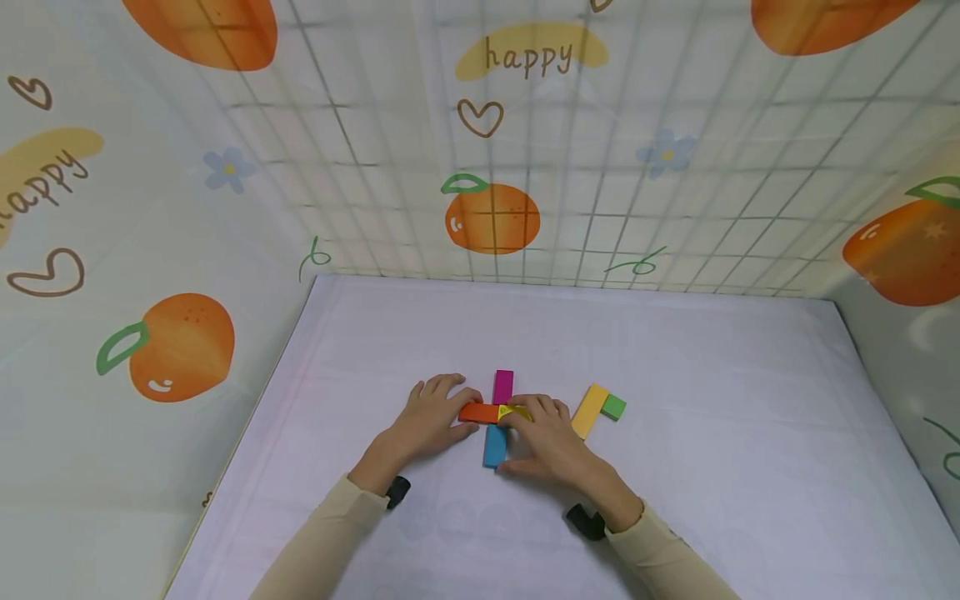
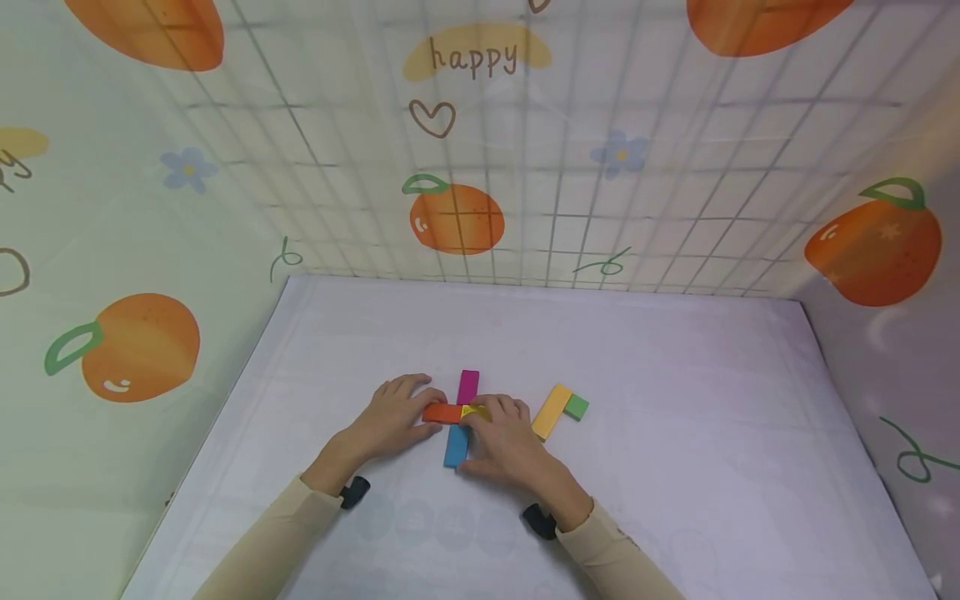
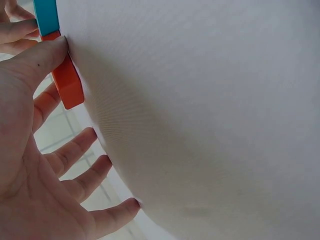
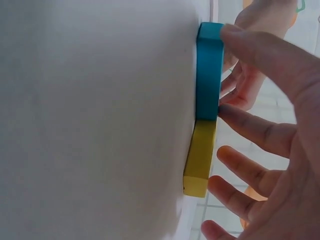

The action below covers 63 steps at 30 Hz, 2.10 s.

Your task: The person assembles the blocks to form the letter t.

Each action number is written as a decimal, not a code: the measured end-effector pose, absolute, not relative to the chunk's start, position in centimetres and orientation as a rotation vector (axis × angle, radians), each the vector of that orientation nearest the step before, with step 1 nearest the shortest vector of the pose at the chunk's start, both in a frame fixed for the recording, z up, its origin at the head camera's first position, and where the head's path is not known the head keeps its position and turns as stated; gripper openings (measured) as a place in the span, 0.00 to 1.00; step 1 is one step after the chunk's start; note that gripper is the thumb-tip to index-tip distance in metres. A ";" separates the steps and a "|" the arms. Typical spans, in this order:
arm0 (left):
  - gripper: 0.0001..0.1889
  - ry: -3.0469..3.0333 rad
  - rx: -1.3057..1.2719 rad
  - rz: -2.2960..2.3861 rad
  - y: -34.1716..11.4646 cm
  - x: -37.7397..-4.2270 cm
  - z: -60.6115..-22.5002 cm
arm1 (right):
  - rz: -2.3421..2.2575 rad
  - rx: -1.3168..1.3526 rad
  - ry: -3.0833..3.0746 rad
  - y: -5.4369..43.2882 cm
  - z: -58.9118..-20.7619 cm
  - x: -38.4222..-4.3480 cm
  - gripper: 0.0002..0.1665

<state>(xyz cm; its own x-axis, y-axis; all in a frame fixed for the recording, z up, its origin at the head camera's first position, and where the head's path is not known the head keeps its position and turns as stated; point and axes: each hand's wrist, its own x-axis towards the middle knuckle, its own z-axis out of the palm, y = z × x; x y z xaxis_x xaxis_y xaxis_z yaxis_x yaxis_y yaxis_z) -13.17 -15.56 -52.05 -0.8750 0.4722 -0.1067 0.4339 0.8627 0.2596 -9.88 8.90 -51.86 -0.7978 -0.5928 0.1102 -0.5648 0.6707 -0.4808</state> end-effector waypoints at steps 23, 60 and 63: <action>0.25 2.865 0.674 0.311 -15.5 -13.2 -52.1 | -0.566 -1.011 2.968 10.0 -52.0 -8.9 0.36; 0.22 2.835 0.675 0.308 -15.4 -13.1 -51.4 | -0.925 -0.825 3.069 18.2 -52.1 -8.3 0.35; 0.22 2.836 0.679 0.324 -15.4 -13.0 -51.2 | -0.919 -0.716 3.147 18.5 -52.1 -8.7 0.39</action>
